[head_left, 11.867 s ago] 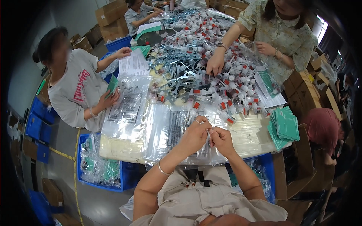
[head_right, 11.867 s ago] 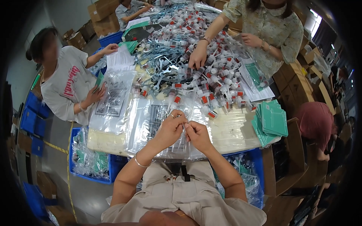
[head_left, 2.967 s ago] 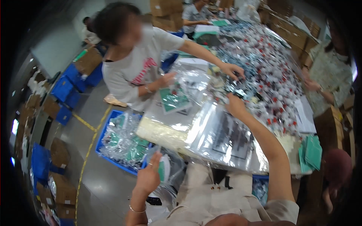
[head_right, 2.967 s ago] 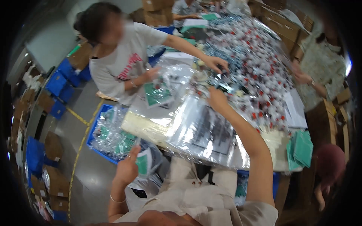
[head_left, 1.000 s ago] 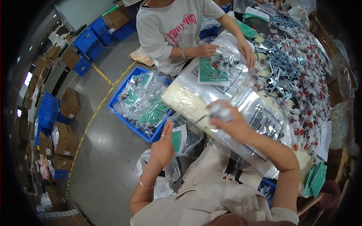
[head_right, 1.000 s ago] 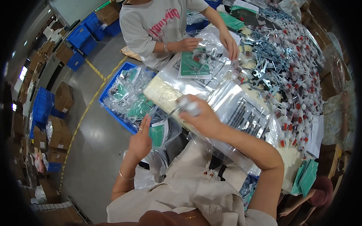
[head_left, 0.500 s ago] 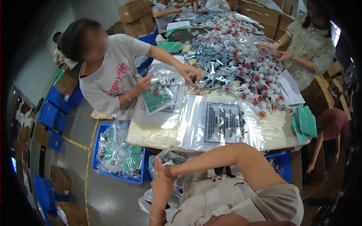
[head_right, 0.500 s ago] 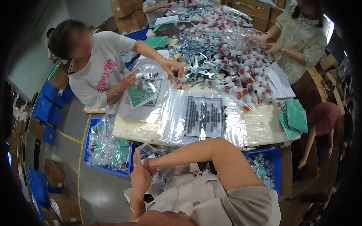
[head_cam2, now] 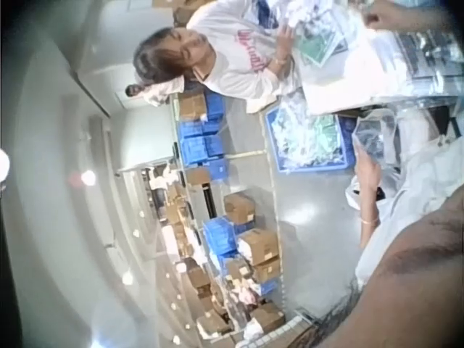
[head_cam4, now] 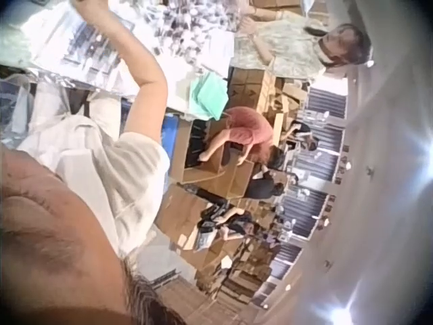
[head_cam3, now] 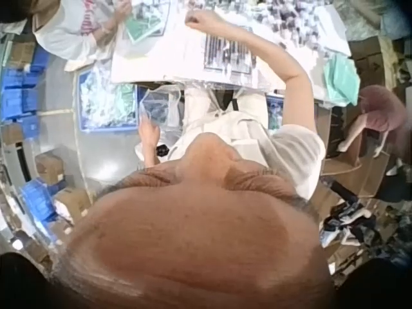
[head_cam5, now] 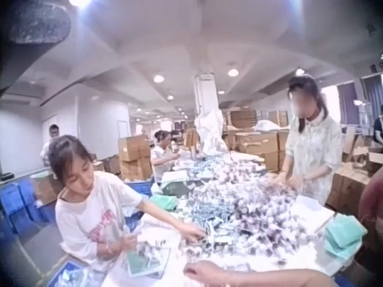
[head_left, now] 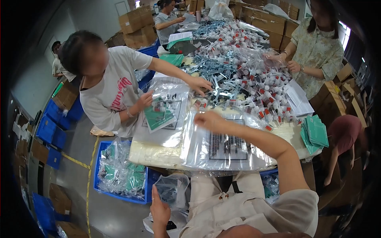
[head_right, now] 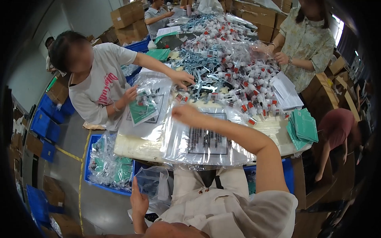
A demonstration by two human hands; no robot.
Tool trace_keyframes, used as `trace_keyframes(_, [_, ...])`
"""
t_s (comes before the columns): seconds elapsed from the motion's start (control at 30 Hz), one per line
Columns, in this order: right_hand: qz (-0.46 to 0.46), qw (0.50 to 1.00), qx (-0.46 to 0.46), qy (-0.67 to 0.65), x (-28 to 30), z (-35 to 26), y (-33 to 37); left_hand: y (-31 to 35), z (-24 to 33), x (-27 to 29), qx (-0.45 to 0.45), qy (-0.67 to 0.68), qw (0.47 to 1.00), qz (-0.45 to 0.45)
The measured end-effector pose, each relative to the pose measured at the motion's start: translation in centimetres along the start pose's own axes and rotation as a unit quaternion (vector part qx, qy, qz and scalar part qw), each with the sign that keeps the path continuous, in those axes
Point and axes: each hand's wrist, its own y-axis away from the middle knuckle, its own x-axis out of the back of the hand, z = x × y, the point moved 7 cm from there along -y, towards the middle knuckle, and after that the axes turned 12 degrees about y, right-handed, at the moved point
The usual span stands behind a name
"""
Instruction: Organizing small electronics components and instruction manuals into plastic bags at a packing station.
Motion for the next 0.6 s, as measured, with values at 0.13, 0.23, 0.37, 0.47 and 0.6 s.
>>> trace_keyframes(0.13, [0.135,0.926,-0.085,0.343,5.3,13.7,-1.7,-0.8,0.9,-0.9,-0.014,0.006,1.0,-0.02])
trace_keyframes(0.23, [0.128,0.917,-0.093,0.366,5.0,16.9,-2.2,-1.3,0.9,-1.4,-0.012,0.005,1.0,-0.028])
trace_keyframes(0.37, [0.121,0.889,-0.11,0.428,4.3,17.4,-3.0,-1.5,0.2,-1.6,-0.013,-0.031,0.999,-0.019])
trace_keyframes(0.47, [0.05,0.869,-0.083,0.484,4.2,16.5,-3.6,-1.3,-0.4,-1.7,-0.022,-0.035,0.999,-0.017])
trace_keyframes(0.6, [-0.044,0.94,-0.21,0.264,6.2,19.0,-3.2,-1.2,-0.7,-1.6,0.002,-0.035,0.999,-0.025])
